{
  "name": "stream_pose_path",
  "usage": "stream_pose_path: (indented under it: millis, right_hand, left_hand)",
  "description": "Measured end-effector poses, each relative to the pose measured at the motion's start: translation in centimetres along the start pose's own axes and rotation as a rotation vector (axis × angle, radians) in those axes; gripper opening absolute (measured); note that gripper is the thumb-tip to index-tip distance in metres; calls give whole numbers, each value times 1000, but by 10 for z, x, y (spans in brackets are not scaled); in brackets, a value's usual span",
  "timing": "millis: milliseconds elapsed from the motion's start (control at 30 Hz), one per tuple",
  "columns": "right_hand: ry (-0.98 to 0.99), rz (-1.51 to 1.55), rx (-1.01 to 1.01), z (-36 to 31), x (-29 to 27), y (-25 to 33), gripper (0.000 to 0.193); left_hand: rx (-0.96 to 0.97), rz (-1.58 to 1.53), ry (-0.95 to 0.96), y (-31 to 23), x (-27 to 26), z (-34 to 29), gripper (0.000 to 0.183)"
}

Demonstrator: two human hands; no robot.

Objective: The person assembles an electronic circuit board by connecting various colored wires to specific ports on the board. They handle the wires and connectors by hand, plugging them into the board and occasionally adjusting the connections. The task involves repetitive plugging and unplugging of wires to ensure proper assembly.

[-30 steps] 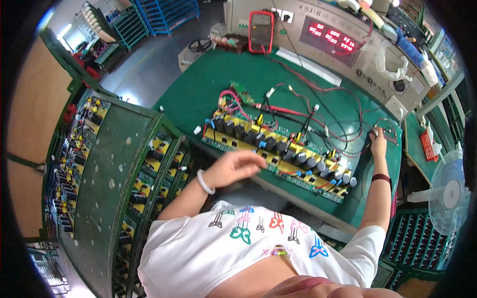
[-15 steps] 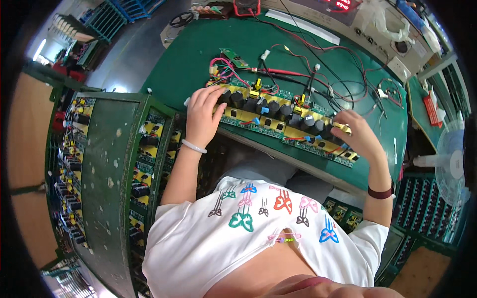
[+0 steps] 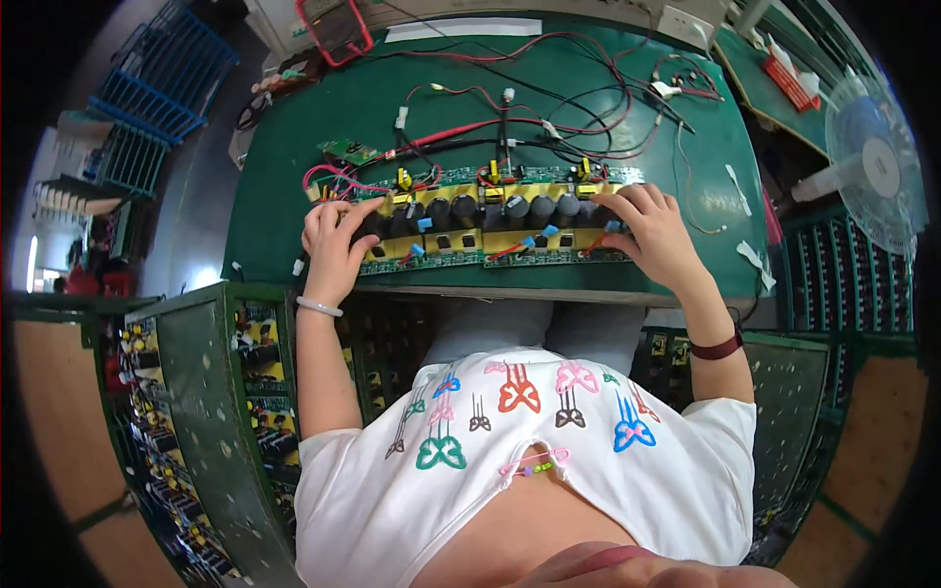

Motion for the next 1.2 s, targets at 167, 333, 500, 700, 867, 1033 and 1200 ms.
stream_pose_path:
  millis: [167, 333, 500, 700, 867, 1033, 1200]
  right_hand:
    - [34, 25, 84, -3, 5, 0, 45]
    - [32, 32, 84, -3, 2, -3, 42]
    - [29, 47, 123, -15, -4, -17, 42]
    - [56, 109, 180, -38, -13, -40, 44]
    - [91, 84, 229, -38, -25, -33, 50]
    - [4, 73, 194, -18, -48, -13, 48]
    - [-55, 281, 48, 18, -45, 22, 35]
  left_hand:
    - [15, -17, -15, 4, 10, 7, 37]
    - [25, 31, -65, 6, 16, 4, 32]
    - [110, 1, -105, -11, 22, 7, 30]
    - [113, -39, -92, -41, 41, 14, 30]
    - [71, -84, -50, -44, 36, 13, 33]
    - [18, 11, -194, -29, 7, 14, 34]
    - [191, 31, -148, -12, -9, 19, 31]
Point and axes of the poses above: each hand's wrist, its own z-axis towards the middle knuckle, its own x-axis out of the palm, y = z × x, the point moved 5 cm from there along z, towards the middle knuckle, and after that the axes turned 12 degrees about -z, right-handed, at the moved point
